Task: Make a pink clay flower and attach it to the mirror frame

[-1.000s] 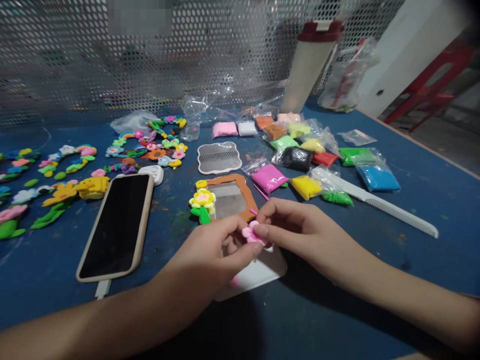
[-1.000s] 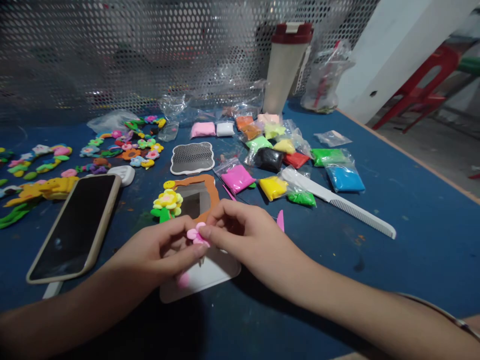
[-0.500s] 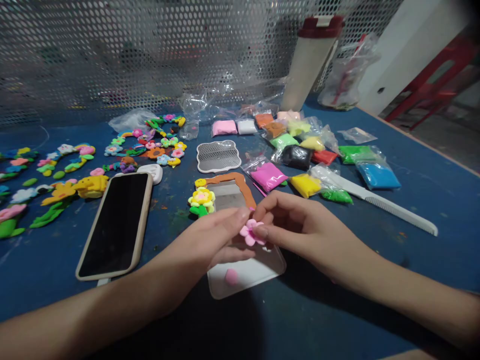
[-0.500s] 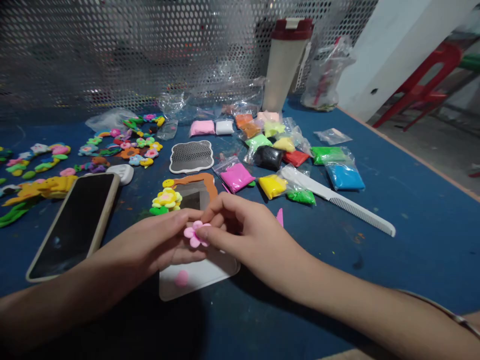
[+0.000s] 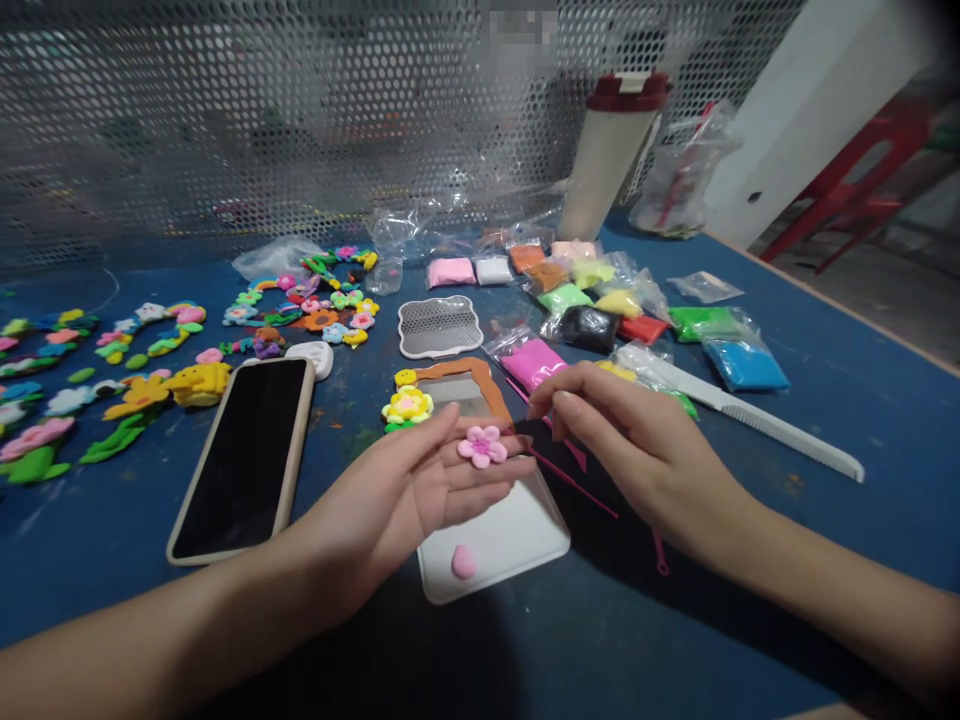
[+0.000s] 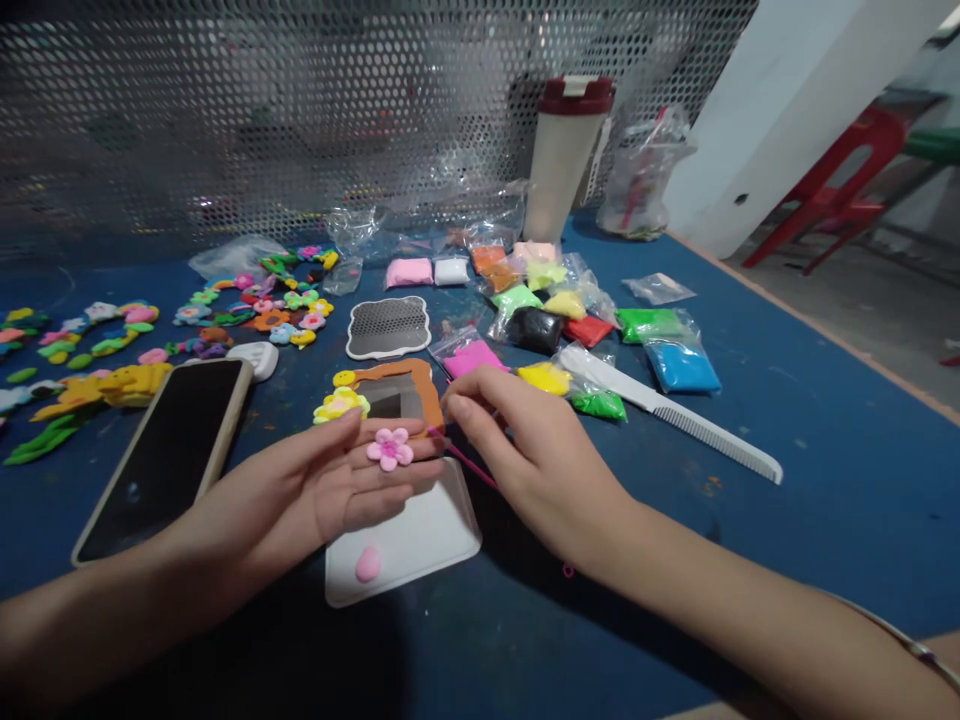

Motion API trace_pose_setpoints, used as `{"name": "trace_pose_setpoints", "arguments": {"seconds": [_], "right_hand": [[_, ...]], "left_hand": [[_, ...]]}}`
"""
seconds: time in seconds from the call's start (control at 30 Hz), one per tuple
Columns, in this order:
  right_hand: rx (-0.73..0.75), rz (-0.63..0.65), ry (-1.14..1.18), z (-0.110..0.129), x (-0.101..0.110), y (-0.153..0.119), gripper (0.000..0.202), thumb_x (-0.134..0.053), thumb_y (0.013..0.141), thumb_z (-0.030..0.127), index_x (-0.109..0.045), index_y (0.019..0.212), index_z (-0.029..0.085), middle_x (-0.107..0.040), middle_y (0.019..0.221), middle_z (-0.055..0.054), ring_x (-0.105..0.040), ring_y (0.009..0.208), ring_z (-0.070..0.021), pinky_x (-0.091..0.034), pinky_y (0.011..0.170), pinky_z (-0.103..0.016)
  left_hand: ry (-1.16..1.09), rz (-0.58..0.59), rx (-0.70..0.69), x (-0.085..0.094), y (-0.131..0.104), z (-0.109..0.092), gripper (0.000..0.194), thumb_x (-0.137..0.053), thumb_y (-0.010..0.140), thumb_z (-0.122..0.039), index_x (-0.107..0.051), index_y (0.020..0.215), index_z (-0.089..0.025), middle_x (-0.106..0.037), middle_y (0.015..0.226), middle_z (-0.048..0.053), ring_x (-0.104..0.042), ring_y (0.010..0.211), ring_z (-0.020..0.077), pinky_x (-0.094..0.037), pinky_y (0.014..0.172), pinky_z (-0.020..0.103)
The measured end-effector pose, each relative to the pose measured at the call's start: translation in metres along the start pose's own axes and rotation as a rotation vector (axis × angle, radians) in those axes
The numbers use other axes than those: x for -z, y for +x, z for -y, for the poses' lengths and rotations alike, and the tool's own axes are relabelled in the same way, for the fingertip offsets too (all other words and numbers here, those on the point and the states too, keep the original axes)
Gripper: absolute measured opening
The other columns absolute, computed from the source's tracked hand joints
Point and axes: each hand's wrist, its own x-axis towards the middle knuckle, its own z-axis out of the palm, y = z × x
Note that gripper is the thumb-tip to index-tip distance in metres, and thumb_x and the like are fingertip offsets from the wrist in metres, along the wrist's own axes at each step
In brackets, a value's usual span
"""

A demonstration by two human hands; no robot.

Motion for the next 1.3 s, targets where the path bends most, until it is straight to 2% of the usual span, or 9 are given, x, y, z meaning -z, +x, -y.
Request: {"name": "trace_pose_setpoints", "arguments": {"seconds": [0.1,0.23,0.5,0.7,0.8,0.93,1.07,1.2,1.3], "right_hand": [[0.018,-0.028,-0.138,-0.004,0.005,0.003,0.012,-0.045,0.092,0.024,-0.054,0.085,0.019,-0.060,0.075,-0.001,-0.054,0.067,-0.0142,-0.040,0.060,-0.026],[0.049,-0.008,-0.301,-0.011,0.009,0.006,0.006,-0.050,0.087,0.020,-0.055,0.083,0.018,-0.061,0.076,-0.004,-0.054,0.066,-0.0159,-0.040,0.058,-0.028],[0.041,0.078,-0.425,-0.014,0.011,0.007,0.012,-0.046,0.088,0.020,-0.054,0.079,0.019,-0.063,0.074,-0.005,-0.054,0.065,-0.0171,-0.037,0.056,-0.028],[0.009,0.146,-0.476,-0.017,0.013,0.008,0.008,-0.050,0.086,0.022,-0.054,0.079,0.019,-0.062,0.072,-0.004,-0.054,0.061,-0.0162,-0.035,0.054,-0.027],[-0.012,0.218,-0.565,-0.021,0.011,0.007,0.005,-0.051,0.085,0.022,-0.055,0.083,0.019,-0.063,0.077,-0.004,-0.055,0.062,-0.0161,-0.035,0.053,-0.027],[-0.065,0.289,-0.684,-0.023,0.008,0.007,0.004,-0.053,0.083,0.022,-0.054,0.082,0.019,-0.064,0.077,-0.004,-0.055,0.060,-0.0155,-0.033,0.050,-0.026],[-0.121,0.293,-0.751,-0.020,0.005,0.008,0.007,-0.049,0.083,0.021,-0.054,0.078,0.018,-0.063,0.067,-0.004,-0.056,0.056,-0.0175,-0.026,0.046,-0.026],[-0.150,0.298,-0.819,-0.018,0.002,0.008,0.007,-0.049,0.080,0.017,-0.055,0.078,0.016,-0.063,0.062,-0.007,-0.057,0.053,-0.0205,-0.019,0.045,-0.026],[-0.135,0.296,-0.828,-0.016,0.003,0.007,0.007,-0.048,0.078,0.014,-0.055,0.075,0.016,-0.062,0.060,-0.007,-0.055,0.052,-0.0199,-0.018,0.045,-0.027]], "left_hand": [[-0.035,-0.031,0.012,0.000,0.000,-0.002,0.032,-0.038,0.095,-0.028,-0.058,0.107,-0.006,-0.067,0.110,0.020,-0.064,0.104,0.0256,-0.051,0.085,0.030],[0.015,-0.045,0.010,0.002,-0.001,-0.001,0.030,-0.041,0.094,-0.027,-0.059,0.108,-0.008,-0.067,0.111,0.019,-0.066,0.098,0.0242,-0.052,0.081,0.028],[0.211,-0.033,0.031,0.004,-0.004,0.002,0.028,-0.052,0.090,-0.031,-0.059,0.112,-0.016,-0.068,0.112,0.011,-0.064,0.101,0.0203,-0.051,0.079,0.024],[0.227,-0.031,0.072,-0.001,-0.007,0.001,0.025,-0.057,0.085,-0.020,-0.059,0.110,-0.017,-0.066,0.115,0.008,-0.062,0.106,0.0177,-0.049,0.081,0.021],[0.257,-0.012,0.092,0.000,-0.007,0.003,0.025,-0.062,0.081,-0.021,-0.060,0.105,-0.015,-0.067,0.109,0.009,-0.066,0.089,0.0152,-0.049,0.070,0.020],[0.302,0.055,0.082,0.003,-0.003,0.006,0.019,-0.060,0.084,-0.030,-0.059,0.092,-0.012,-0.069,0.079,0.007,-0.059,0.059,0.0089,-0.043,0.053,0.018],[0.289,0.076,0.086,0.003,0.001,0.008,0.015,-0.058,0.086,-0.029,-0.056,0.086,-0.013,-0.066,0.069,0.002,-0.055,0.049,0.0066,-0.040,0.048,0.017],[0.257,0.080,0.086,0.004,0.002,0.009,0.023,-0.059,0.085,-0.033,-0.062,0.094,-0.012,-0.069,0.076,0.007,-0.059,0.060,0.0083,-0.042,0.052,0.016],[0.097,0.083,0.075,0.007,0.003,0.011,0.032,-0.050,0.090,-0.034,-0.062,0.106,-0.009,-0.069,0.099,0.014,-0.065,0.084,0.0156,-0.049,0.070,0.022]]}}
